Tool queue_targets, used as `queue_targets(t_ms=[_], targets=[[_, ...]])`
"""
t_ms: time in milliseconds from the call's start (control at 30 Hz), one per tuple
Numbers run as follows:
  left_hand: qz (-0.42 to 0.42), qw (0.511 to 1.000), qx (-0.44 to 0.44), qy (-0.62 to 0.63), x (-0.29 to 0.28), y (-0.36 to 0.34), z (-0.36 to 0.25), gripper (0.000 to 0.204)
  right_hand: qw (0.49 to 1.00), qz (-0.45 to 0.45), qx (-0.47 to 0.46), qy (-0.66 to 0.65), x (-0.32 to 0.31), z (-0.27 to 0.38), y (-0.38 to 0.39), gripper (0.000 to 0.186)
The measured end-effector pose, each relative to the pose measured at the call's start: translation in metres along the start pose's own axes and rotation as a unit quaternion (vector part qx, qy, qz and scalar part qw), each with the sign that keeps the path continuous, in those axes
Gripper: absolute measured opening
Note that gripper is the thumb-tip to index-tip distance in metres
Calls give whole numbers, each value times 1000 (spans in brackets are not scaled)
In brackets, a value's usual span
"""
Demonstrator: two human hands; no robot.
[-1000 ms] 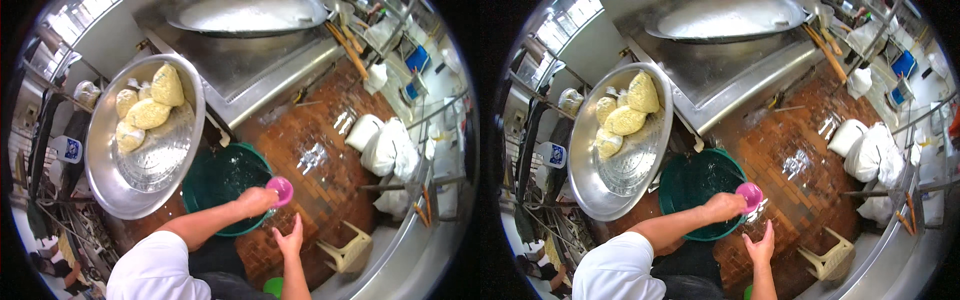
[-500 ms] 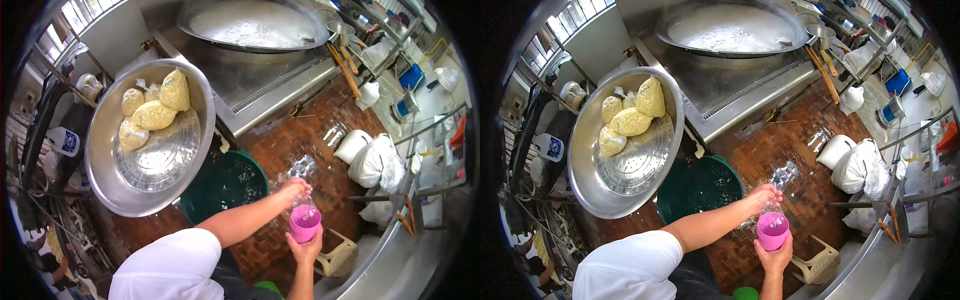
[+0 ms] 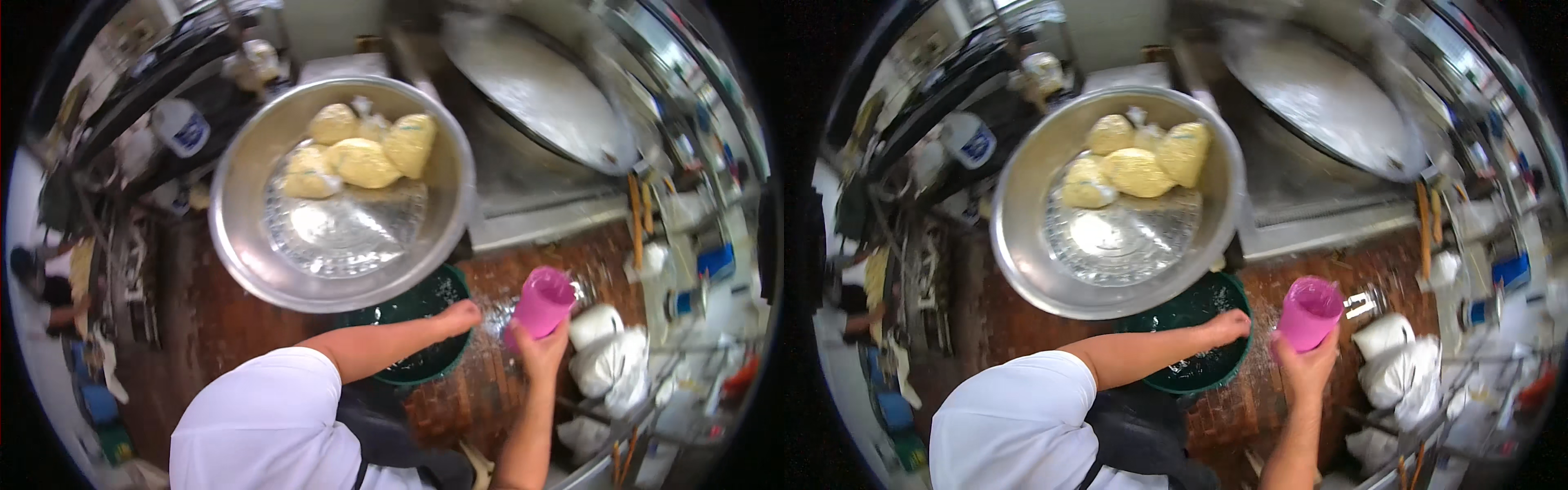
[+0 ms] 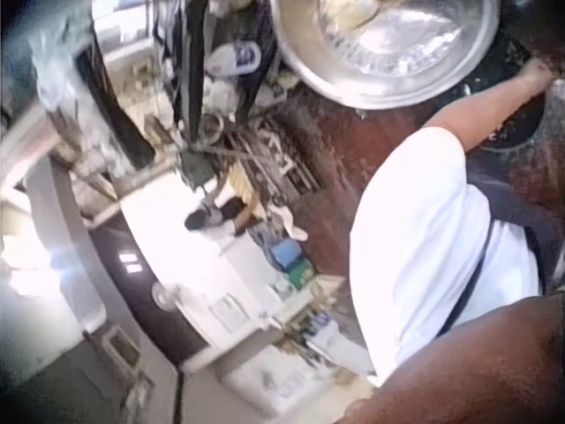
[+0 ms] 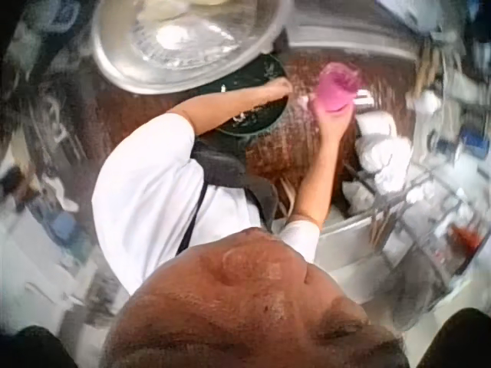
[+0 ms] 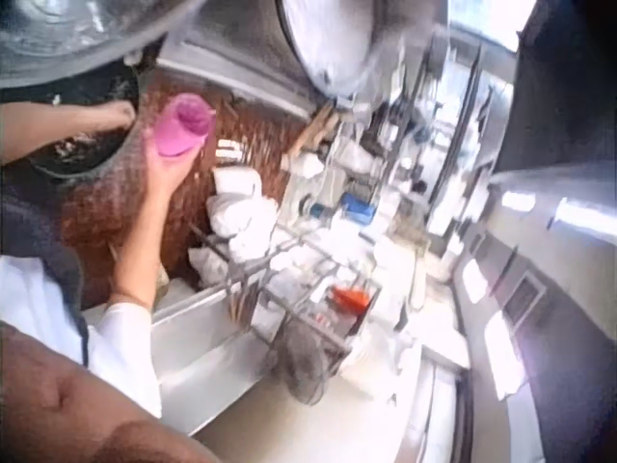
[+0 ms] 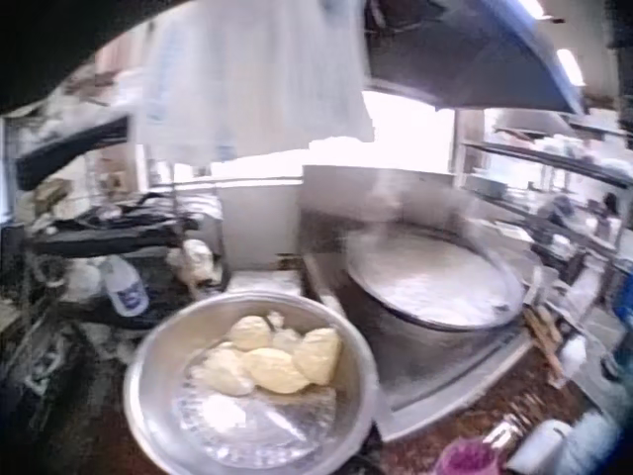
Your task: The person stirs and skims boiling liquid in a large vat using a mesh strainer and ladle, then carries a metal oil container to a counter. Afterward, the person scoops water from a bucket with a plastic cup and washes their hands and arms.
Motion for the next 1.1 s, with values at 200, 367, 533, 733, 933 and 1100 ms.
queue_targets(t_ms=[200,367,533,733,933,1100], targets=[[-138,965,201,-98,-52,50,25,7,996,83,-42,-5,58,21,-149,69],[-33,969,-215,114,-88,76,-19,46,993,106,19,46,62,-12,-199,73],[-34,996,-31,76,-57,53,-80,64,996,83,-21,-1,42,-38,-166,76],[-21,963,268,-18,22,-28,-141,106,995,19,23,-93,2,-94,-75,80],[105,933,299,-170,98,-28,-178,89,953,167,152,-201,-74,-134,4,68],[182,854,406,-270,156,-14,-203,73,707,-13,300,-640,-140,-180,11,36]])
Point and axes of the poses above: each hand's wrist, its own y-axis away from the middle knuckle, its own x-axis out of the palm, z = x × y, the point moved 2 cm from there along -y, towards the middle knuckle, and after that the axes turned 9 degrees about x, right-handed, at the moved point
